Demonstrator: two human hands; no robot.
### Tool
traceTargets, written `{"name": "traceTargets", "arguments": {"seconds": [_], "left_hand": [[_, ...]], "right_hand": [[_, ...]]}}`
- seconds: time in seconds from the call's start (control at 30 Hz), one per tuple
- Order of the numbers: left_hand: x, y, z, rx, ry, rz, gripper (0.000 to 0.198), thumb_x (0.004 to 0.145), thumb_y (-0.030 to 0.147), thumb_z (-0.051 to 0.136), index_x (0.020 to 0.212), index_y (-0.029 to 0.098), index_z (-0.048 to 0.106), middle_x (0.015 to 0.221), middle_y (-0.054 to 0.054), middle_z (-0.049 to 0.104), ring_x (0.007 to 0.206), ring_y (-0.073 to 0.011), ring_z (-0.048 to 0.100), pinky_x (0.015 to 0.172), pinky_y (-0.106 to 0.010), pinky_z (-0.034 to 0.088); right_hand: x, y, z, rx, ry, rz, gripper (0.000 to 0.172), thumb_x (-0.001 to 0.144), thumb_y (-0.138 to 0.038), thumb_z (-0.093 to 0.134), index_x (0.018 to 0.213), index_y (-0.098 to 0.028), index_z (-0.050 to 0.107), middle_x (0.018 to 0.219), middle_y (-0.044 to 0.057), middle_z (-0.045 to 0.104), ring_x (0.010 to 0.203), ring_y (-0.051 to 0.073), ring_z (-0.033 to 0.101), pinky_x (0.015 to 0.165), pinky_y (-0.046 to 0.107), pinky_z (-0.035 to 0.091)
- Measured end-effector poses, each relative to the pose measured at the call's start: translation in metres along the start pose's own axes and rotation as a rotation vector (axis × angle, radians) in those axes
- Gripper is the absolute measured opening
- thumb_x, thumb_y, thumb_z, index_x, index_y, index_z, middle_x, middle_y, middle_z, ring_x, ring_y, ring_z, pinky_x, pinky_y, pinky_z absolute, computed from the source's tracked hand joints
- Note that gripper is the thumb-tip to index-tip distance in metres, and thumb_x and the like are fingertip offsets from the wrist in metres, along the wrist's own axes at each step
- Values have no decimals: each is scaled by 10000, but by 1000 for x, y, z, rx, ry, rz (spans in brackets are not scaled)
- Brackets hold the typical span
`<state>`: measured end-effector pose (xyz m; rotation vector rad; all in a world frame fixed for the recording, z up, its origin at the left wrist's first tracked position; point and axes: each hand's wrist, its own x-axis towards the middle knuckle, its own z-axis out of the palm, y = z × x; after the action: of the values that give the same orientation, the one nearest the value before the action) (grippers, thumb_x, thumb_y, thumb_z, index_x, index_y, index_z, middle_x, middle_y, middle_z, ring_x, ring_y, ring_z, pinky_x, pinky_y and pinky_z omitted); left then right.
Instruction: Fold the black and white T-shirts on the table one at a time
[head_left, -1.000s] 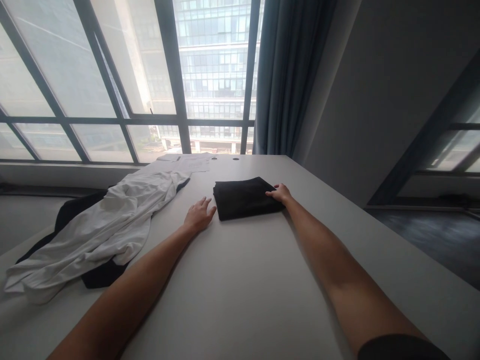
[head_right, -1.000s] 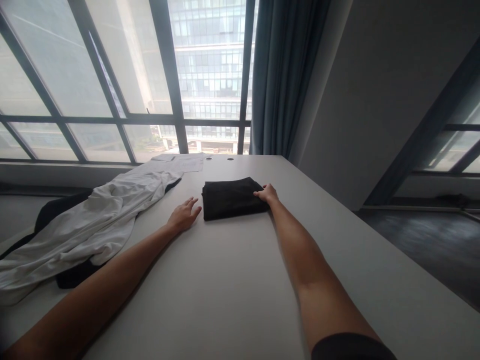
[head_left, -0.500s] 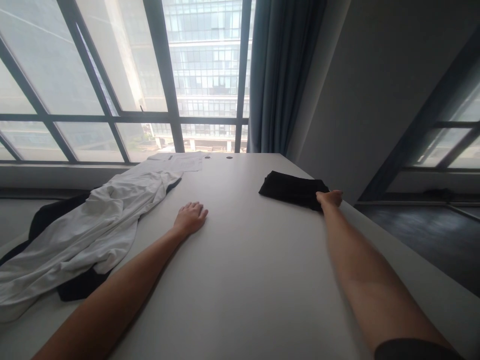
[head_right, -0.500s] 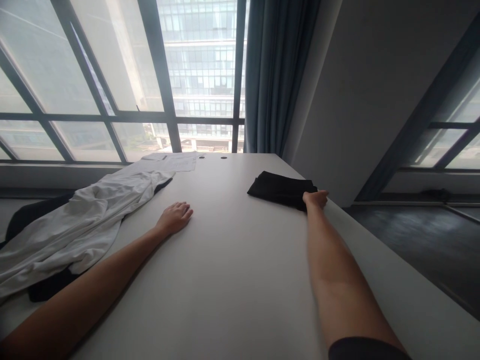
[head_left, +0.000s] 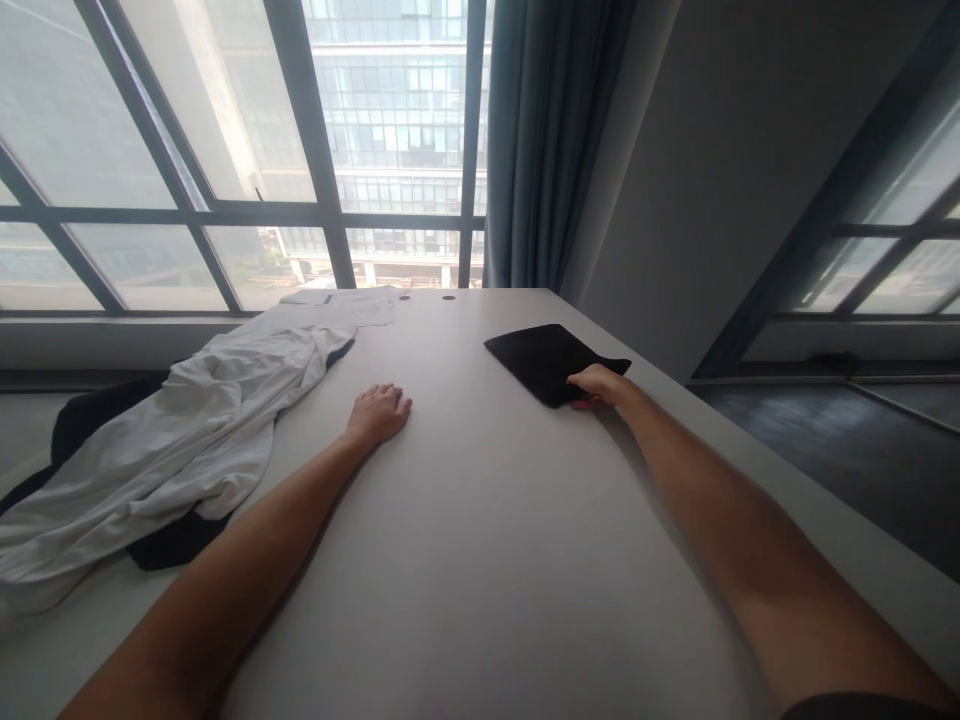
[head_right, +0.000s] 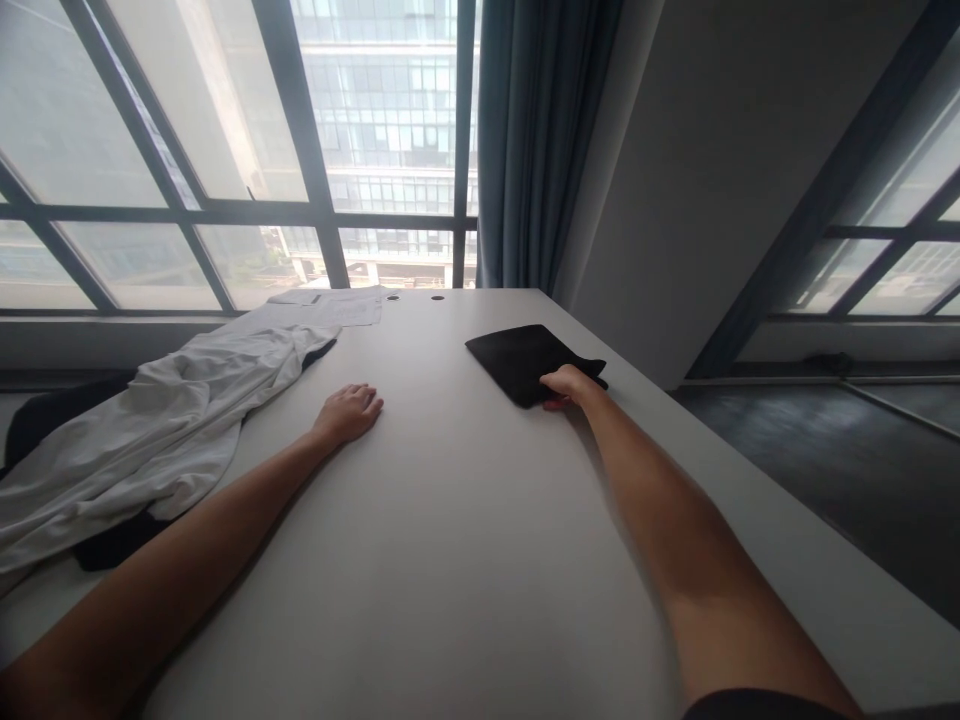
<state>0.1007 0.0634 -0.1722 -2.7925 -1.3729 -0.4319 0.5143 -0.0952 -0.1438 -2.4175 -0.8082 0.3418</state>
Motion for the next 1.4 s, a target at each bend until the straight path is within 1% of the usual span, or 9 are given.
{"name": "traceTargets", "arguments": {"seconds": [0.07,0.2,0.3,0.43,0.67,0.97,1.2,1.3,1.4], "left_hand": [[0,1,0,2,-14,-6,456,972,475,386,1238,220,655,1362,-105,617,1334,-288,478,1097,-420,373],[-1,1,-1,6,-13,-4,461,970,465,379,1234,210,658,1372,-112,612,1326,-294,483,1103,-435,364],[-1,1,-1,8,-5,7,467,974,446,373,1254,189,645,1425,-111,573,1337,-286,477,1120,-425,354],[-2,0,0,18,-4,4,462,976,438,380,1276,188,627,1473,-106,528,1368,-287,450,1131,-428,353],[-3,2,-2,24,-3,-7,430,980,433,411,1277,210,628,1474,-91,532,1385,-280,438,1142,-420,345],[-4,4,-2,13,-2,-21,425,981,436,435,1295,224,625,1482,-86,527,1388,-289,438,1141,-431,346],[-5,7,-6,-1,-5,-30,424,977,430,436,1285,212,630,1479,-92,529,1387,-299,435,1136,-444,341],[-6,7,-7,-8,6,-19,419,975,416,438,1266,193,640,1469,-110,536,1372,-305,449,1127,-451,349],[-6,6,-7,-17,3,-17,420,975,409,437,1265,185,641,1465,-117,538,1372,-311,448,1121,-456,354]], "right_hand": [[-18,-18,-5,-158,-174,18,457,816,-454,725,1053,-64,696,889,212,714,857,336,718,772,464,582],[-49,-56,3,-482,24,-349,694,800,-631,689,1305,-159,620,1245,227,640,1206,394,586,1028,537,437],[-54,-68,27,-545,-48,-438,869,810,-698,626,1527,-263,399,1549,177,400,1421,436,339,1113,646,280],[-30,-57,52,-511,-144,-330,735,944,-636,431,1580,-291,298,1663,122,177,1500,450,118,1115,731,149],[33,-40,41,-431,-65,-258,662,978,-561,401,1574,-287,313,1663,111,184,1519,403,89,1139,706,113],[102,-22,24,-431,11,-191,672,985,-562,371,1579,-252,307,1652,128,217,1510,393,140,1146,687,142],[98,-12,24,-502,15,-267,649,992,-482,374,1576,-201,325,1651,120,227,1502,401,177,1149,666,201],[84,-14,22,-520,11,-357,572,986,-336,382,1521,-141,431,1576,157,384,1439,352,359,1149,517,319],[69,-21,19,-547,43,-392,515,956,-197,382,1435,-73,529,1357,218,604,1237,318,589,1029,399,442]]}}
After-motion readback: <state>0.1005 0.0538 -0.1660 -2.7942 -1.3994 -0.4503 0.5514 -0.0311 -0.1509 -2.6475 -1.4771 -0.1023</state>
